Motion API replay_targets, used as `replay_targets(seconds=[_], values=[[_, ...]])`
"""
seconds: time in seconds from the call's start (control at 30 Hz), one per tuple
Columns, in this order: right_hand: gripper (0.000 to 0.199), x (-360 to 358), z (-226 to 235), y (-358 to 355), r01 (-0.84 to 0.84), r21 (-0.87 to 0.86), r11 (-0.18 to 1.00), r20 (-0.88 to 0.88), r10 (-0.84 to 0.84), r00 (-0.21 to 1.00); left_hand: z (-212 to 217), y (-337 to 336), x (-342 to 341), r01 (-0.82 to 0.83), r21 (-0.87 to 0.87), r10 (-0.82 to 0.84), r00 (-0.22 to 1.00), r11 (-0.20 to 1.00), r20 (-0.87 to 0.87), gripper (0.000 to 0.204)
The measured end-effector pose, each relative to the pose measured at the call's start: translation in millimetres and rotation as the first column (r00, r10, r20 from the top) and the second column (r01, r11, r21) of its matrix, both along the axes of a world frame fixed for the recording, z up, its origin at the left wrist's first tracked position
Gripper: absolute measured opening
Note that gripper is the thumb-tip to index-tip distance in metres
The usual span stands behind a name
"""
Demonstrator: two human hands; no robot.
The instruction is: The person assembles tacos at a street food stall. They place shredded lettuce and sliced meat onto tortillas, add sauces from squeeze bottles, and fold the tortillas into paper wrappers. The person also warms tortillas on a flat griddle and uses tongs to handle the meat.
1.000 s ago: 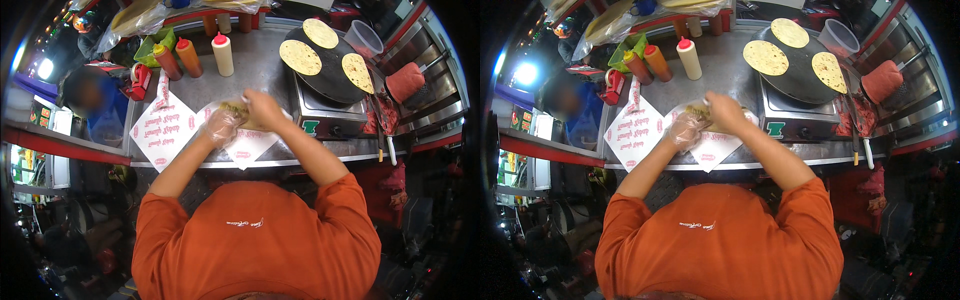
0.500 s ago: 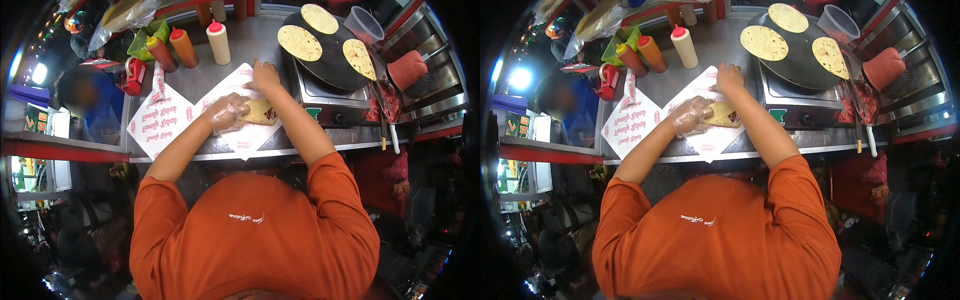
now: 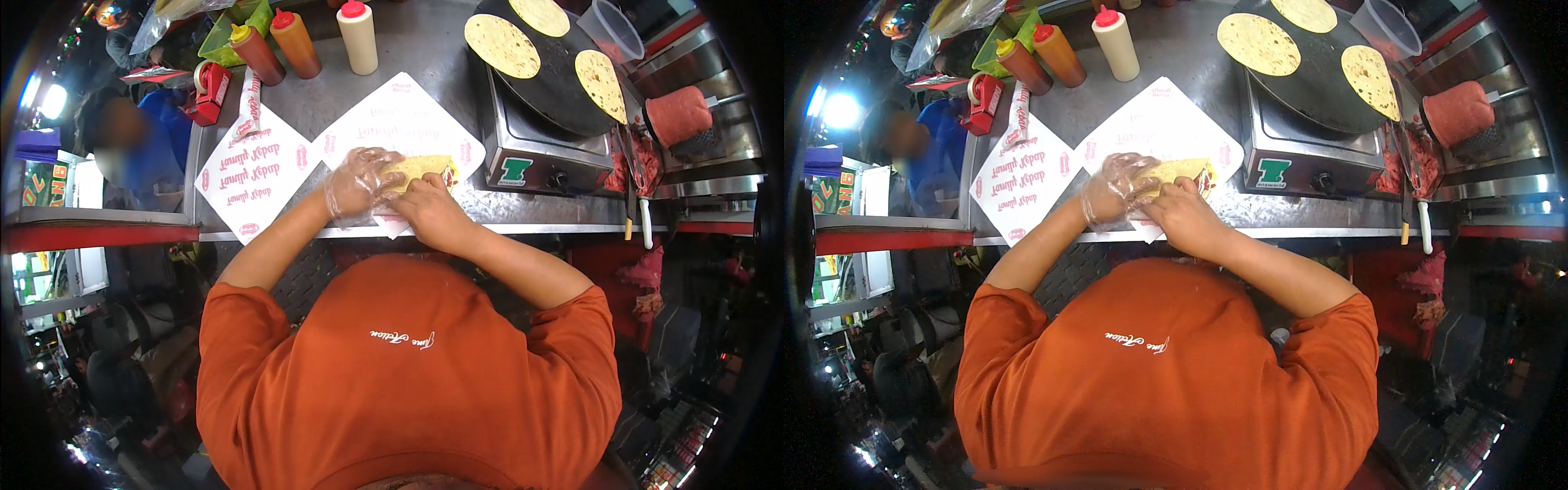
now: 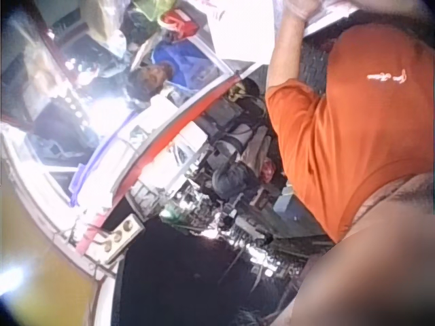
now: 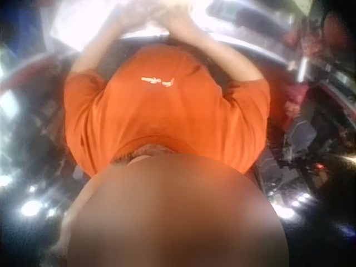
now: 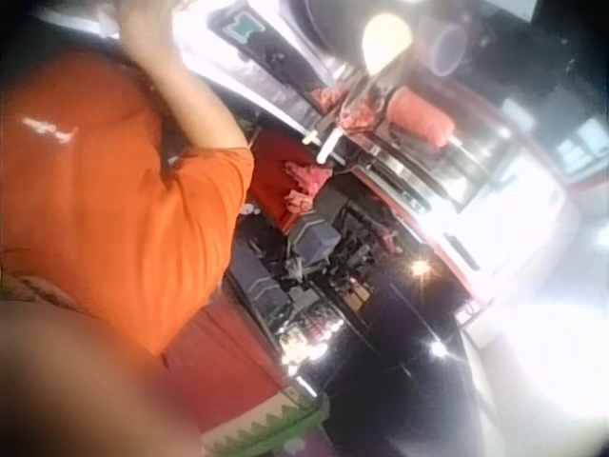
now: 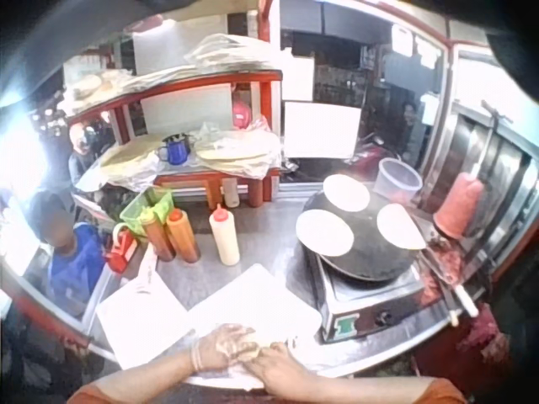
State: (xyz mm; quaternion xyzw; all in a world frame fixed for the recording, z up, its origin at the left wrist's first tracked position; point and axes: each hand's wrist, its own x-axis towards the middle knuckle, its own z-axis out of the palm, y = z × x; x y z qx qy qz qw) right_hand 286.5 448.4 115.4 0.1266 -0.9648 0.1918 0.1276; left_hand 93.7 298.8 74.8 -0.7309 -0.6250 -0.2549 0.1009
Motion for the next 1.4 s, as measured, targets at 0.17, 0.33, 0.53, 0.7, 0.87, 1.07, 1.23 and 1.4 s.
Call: replay_targets(seconds=[0.17, 0.33, 0.53, 0.7, 0.87, 1.07, 1.23, 1.4], values=[[0.014, -6, 14, 2, 0.133, -0.086, 0.987, 0.147, -0.120, 0.982, 7, -19, 9, -0.016, -0.338, 0.085, 0.978, 0.941, 0.191, 0.043], [0.008, -3, 9, 1, 0.269, -0.256, 0.929, 0.129, -0.242, 0.961, 12, -34, 5, -0.006, -0.281, 0.108, 0.931, 0.960, 0.350, 0.044], [0.012, -73, 15, 52, 0.319, -0.102, 0.942, 0.061, -0.314, 0.947, 9, 16, -7, -0.181, -0.584, 0.444, 0.827, 0.791, 0.344, 0.050], [0.017, -83, 12, 52, 0.205, 0.239, 0.949, 0.034, -0.219, 0.975, 9, 72, -41, -0.241, -0.733, 0.453, 0.885, 0.636, 0.102, 0.056], [0.019, -81, 15, 47, 0.103, 0.329, 0.939, 0.268, -0.197, 0.943, 3, 65, -27, -0.520, -0.496, 0.605, 0.797, 0.695, 0.012, 0.038], [0.027, -94, 11, 77, 0.304, -0.135, 0.943, 0.356, -0.240, 0.903, 11, 48, -10, -0.321, -0.192, 0.295, 0.943, 0.928, -0.154, 0.038], [0.016, -66, -16, 49, 0.225, 0.245, 0.943, 0.022, -0.238, 0.971, 17, 61, -21, -0.320, -0.613, 0.395, 0.918, 0.723, -0.014, 0.050], [0.013, -80, -19, 53, 0.190, 0.297, 0.936, 0.036, -0.209, 0.977, 23, 6, -25, -0.392, 0.006, 0.355, 0.825, 0.920, -0.441, 0.039]])
